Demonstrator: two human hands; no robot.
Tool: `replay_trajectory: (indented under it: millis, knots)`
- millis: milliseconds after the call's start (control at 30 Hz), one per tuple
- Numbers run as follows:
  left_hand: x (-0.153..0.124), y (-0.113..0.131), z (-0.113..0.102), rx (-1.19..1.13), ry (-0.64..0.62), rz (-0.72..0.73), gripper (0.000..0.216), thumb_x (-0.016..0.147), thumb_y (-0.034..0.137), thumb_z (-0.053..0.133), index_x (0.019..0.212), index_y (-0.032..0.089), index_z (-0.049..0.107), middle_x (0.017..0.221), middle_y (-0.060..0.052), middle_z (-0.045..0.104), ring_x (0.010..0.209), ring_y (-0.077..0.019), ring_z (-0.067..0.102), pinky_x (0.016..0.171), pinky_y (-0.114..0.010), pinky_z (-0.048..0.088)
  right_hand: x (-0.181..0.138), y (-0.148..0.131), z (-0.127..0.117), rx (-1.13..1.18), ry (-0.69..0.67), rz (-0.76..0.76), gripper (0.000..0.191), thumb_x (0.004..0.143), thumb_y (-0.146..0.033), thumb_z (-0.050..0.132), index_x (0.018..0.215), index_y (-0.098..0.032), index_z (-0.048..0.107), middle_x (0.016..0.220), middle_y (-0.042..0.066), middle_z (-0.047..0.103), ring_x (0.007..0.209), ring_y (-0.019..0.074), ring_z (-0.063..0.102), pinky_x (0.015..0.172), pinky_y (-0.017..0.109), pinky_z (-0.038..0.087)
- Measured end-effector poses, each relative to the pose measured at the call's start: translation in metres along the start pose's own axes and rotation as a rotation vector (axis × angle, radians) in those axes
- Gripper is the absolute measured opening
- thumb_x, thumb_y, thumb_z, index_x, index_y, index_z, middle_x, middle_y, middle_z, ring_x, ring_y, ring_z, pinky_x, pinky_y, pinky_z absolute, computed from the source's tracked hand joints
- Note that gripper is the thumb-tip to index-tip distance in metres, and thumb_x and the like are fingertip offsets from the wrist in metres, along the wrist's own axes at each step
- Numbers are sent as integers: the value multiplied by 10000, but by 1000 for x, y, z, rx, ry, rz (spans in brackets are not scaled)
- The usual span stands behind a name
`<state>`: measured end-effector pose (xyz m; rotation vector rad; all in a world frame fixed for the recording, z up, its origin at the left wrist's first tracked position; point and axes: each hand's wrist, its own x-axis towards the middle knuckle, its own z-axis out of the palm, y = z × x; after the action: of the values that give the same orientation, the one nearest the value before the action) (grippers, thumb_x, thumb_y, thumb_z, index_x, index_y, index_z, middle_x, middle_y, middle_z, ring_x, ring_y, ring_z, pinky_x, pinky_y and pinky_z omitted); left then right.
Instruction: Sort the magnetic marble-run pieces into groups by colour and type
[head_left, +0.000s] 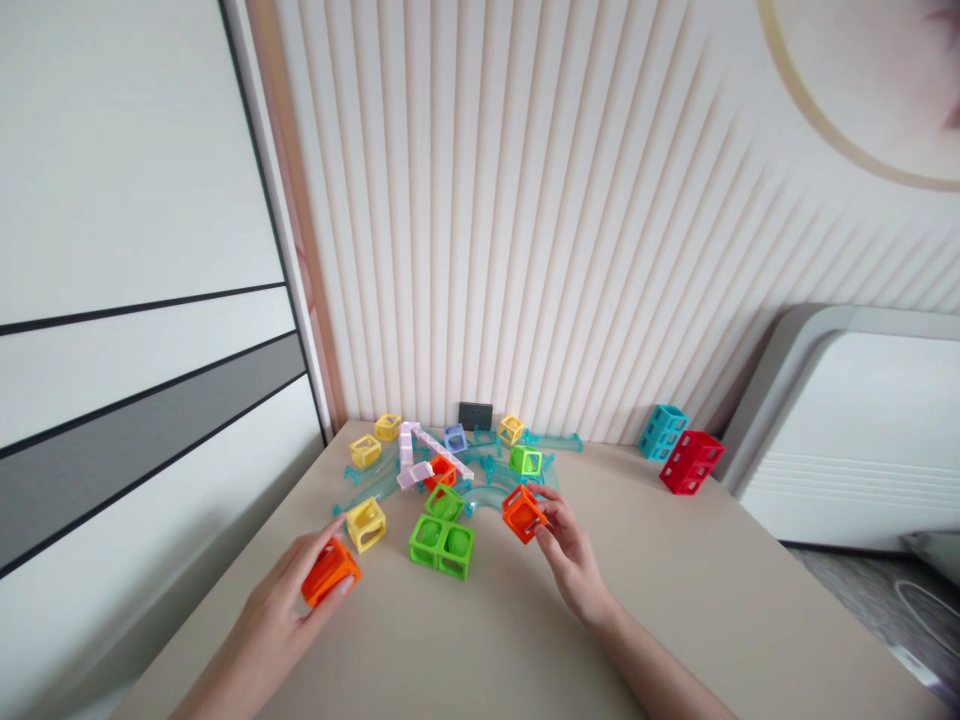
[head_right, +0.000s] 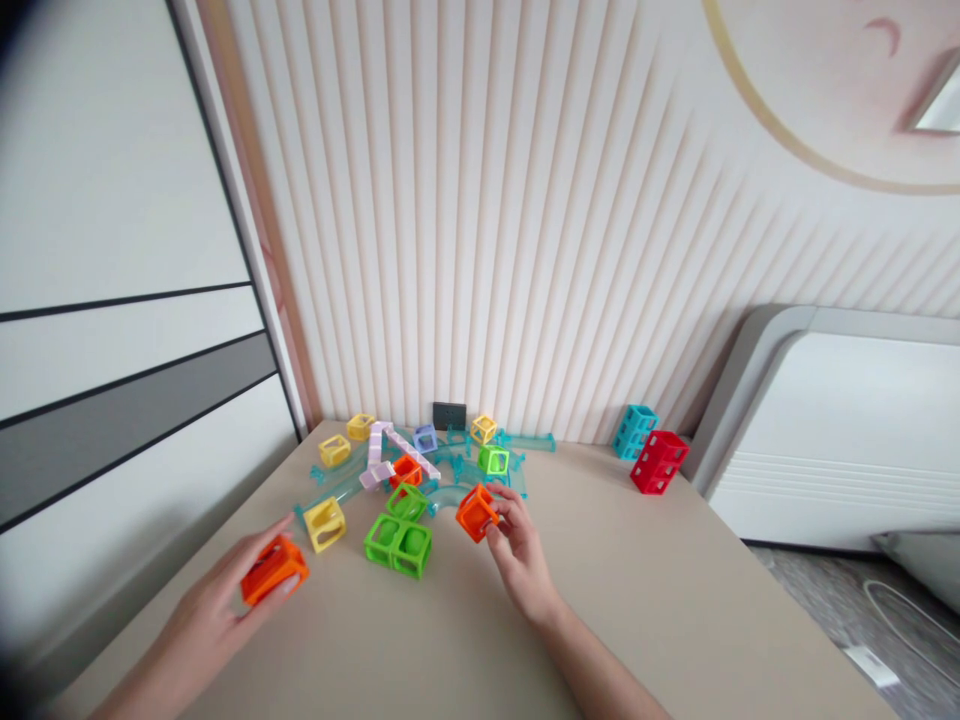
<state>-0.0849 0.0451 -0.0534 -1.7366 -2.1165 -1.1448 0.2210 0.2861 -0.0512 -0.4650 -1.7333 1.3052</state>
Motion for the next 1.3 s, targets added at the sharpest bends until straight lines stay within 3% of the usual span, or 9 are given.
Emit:
replay_trajectory:
  millis: [267, 400, 600, 967, 1300]
  knots:
    - [71, 69, 56, -98, -94, 228, 648, 914, 263, 625, 1496, 282, 341, 1294, -110, 627, 1181, -259, 649, 991, -404, 562, -1, 6, 1, 46, 39, -36, 217, 903, -451, 673, 906, -237, 632, 1269, 115, 576, 1125, 277, 608, 875, 369, 538]
    - [91, 93, 84, -129, -126, 335, 730, 875, 157, 650, 1511, 276, 310, 1256, -106, 632, 1182, -262, 641, 1008, -420, 555, -1, 4, 3, 89, 76, -38, 193, 895, -406, 698, 864, -231, 623, 1165, 91, 615, 1005, 235, 632, 804, 331, 552]
    - [78, 95, 105, -108, -59, 457, 782, 873, 61, 598, 1544, 237, 238, 1186, -126, 657, 1126, -274, 658, 983, -447, 565, 0, -1, 2, 81, 74, -59, 172, 894, -368, 706, 844, -228, 619, 1137, 83, 611, 945, 206, 634, 772, 309, 562]
    - [63, 99, 102, -150, -49, 523, 722, 941, 114, 544, 1562, 191, 185, 1200, -166, 647, 1144, -283, 649, 947, -437, 578, -4, -8, 7, 36, -8, -15, 244, 842, -457, 750, 842, -231, 657, 1095, 96, 676, 1005, 262, 656, 873, 406, 563]
    - [58, 104, 110, -177, 27, 485, 749, 939, 134, 570, 1568, 175, 165, 1159, -161, 649, 1111, -278, 657, 924, -425, 587, -6, -12, 17, 106, 20, -15, 325, 801, -524, 769, 772, -220, 656, 927, 65, 675, 861, 235, 639, 770, 359, 548]
